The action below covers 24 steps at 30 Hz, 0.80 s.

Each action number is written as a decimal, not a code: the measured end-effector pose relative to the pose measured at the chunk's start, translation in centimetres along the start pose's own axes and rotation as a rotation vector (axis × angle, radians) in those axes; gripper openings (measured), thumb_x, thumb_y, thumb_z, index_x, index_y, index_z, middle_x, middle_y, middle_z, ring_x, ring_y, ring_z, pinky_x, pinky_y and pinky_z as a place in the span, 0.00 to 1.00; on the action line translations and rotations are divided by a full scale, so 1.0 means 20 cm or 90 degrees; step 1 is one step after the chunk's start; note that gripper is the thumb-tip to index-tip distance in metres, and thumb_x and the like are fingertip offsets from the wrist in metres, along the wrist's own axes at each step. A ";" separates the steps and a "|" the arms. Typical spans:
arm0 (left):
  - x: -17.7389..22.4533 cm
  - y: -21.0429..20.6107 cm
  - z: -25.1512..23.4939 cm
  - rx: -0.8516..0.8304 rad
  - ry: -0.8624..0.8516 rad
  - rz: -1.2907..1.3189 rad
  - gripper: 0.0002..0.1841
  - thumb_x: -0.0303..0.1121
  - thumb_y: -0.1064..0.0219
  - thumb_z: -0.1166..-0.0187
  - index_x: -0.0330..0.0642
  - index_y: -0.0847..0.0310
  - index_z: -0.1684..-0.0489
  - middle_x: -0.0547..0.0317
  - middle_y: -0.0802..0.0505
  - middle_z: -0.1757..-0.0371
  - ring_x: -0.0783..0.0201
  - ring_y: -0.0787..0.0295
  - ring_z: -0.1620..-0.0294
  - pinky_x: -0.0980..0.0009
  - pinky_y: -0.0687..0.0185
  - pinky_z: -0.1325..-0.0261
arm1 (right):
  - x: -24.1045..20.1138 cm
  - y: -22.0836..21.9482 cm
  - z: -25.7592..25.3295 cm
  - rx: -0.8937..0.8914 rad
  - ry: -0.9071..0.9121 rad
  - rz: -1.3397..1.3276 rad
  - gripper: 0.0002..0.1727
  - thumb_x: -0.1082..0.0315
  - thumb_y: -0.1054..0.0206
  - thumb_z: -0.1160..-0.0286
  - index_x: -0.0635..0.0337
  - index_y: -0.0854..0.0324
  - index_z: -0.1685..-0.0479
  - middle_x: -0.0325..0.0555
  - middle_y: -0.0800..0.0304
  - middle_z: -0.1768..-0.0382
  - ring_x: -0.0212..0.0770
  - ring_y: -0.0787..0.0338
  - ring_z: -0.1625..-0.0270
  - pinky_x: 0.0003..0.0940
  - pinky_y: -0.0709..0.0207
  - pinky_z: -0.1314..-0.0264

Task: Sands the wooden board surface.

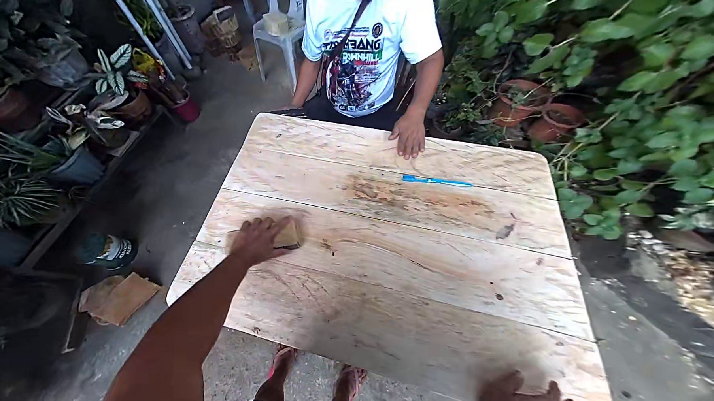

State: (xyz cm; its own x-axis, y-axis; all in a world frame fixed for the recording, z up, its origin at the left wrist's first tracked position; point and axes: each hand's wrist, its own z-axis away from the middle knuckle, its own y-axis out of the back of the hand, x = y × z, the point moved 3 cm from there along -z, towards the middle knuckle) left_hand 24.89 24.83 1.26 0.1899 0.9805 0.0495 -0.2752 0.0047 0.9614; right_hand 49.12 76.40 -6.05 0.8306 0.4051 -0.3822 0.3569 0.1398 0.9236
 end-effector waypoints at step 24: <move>-0.37 -0.01 -0.10 0.203 -0.003 0.043 0.46 0.69 0.23 0.39 0.53 0.22 0.19 0.30 0.10 0.39 0.29 0.13 0.37 0.31 0.23 0.38 | -0.14 -0.21 0.17 0.026 -0.100 0.078 0.44 0.40 0.57 0.11 0.65 0.50 0.06 0.69 0.56 0.07 0.68 0.55 0.04 0.62 0.51 0.07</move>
State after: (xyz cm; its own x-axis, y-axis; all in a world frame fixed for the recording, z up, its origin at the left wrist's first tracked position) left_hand 21.73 18.04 0.21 0.1866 0.9755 0.1163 0.0218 -0.1224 0.9922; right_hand 46.84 71.54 -9.08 0.9243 0.2702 -0.2695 0.2633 0.0598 0.9629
